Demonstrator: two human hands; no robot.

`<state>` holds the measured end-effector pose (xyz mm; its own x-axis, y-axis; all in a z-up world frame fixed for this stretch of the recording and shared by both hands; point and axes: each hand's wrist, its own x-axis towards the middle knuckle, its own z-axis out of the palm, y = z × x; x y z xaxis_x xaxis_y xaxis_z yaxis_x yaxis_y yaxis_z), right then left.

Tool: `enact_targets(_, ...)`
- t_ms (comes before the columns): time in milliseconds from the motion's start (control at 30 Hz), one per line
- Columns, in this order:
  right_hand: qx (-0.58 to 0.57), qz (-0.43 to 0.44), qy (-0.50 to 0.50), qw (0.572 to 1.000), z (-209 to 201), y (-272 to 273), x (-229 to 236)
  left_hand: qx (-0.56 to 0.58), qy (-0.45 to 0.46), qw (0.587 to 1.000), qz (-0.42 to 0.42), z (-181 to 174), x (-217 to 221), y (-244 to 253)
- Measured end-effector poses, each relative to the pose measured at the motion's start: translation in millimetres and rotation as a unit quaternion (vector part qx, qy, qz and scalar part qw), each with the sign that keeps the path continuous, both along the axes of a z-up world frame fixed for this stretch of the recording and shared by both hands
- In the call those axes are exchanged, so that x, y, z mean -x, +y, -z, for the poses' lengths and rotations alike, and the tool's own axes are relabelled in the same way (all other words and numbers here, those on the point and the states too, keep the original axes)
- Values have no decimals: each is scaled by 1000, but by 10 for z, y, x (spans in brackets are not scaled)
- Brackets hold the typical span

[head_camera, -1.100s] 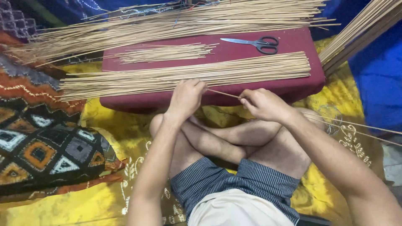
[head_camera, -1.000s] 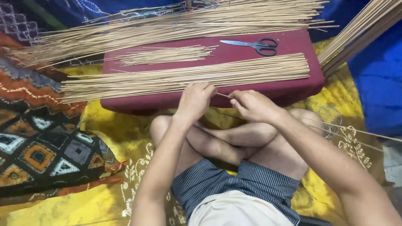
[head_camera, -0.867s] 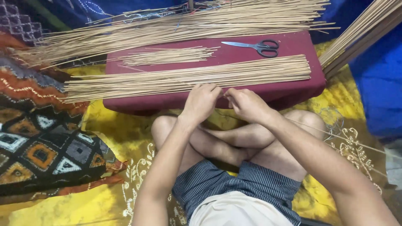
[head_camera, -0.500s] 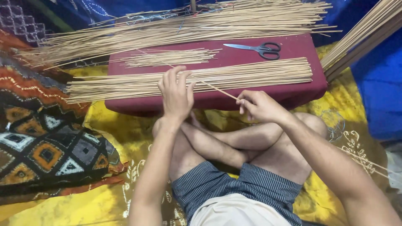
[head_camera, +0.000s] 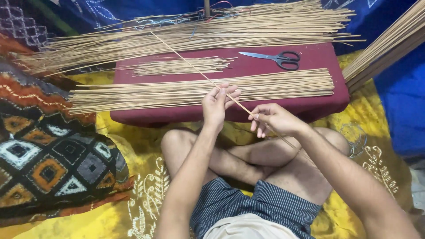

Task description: Aligning bundles of thin wooden sticks and cutting them to a uniform length using scissors.

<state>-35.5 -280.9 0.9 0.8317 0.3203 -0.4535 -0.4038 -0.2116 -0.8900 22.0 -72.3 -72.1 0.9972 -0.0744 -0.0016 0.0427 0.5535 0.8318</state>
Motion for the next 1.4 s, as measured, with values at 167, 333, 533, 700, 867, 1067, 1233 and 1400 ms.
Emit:
enact_targets(167,246,-67,-196,947,-232,-163,-329,-23,20,999,-23,66,-103,-52)
enact_targets(333,517,-9,-362,776,320,-1118,-1382,-32,19,999,-26,181,-207,-88)
enact_targets(533,610,-58,-298,732,441,-1364,-1903,-47,22,998,-39,161,-142,-84)
enact_targets(700,604,-92,-279,741,275,-1239,-1923,-51,2,998,-27,217,-129,-131)
enact_targets(867,568,-73,-245,782,-150,-1126,-1759,-65,-12,997,-25,229,-173,-177)
enact_targets(1067,528,-106,-229,811,-759,-884,-1434,-74,-23,997,-28,160,-227,-234)
enact_targets(1233,513,-167,-134,831,-1437,-221,-953,-79,-28,995,-48,75,-172,-272)
enact_targets(1400,567,-222,-104,786,-1581,85,-881,-94,-50,993,-45,58,-177,-266)
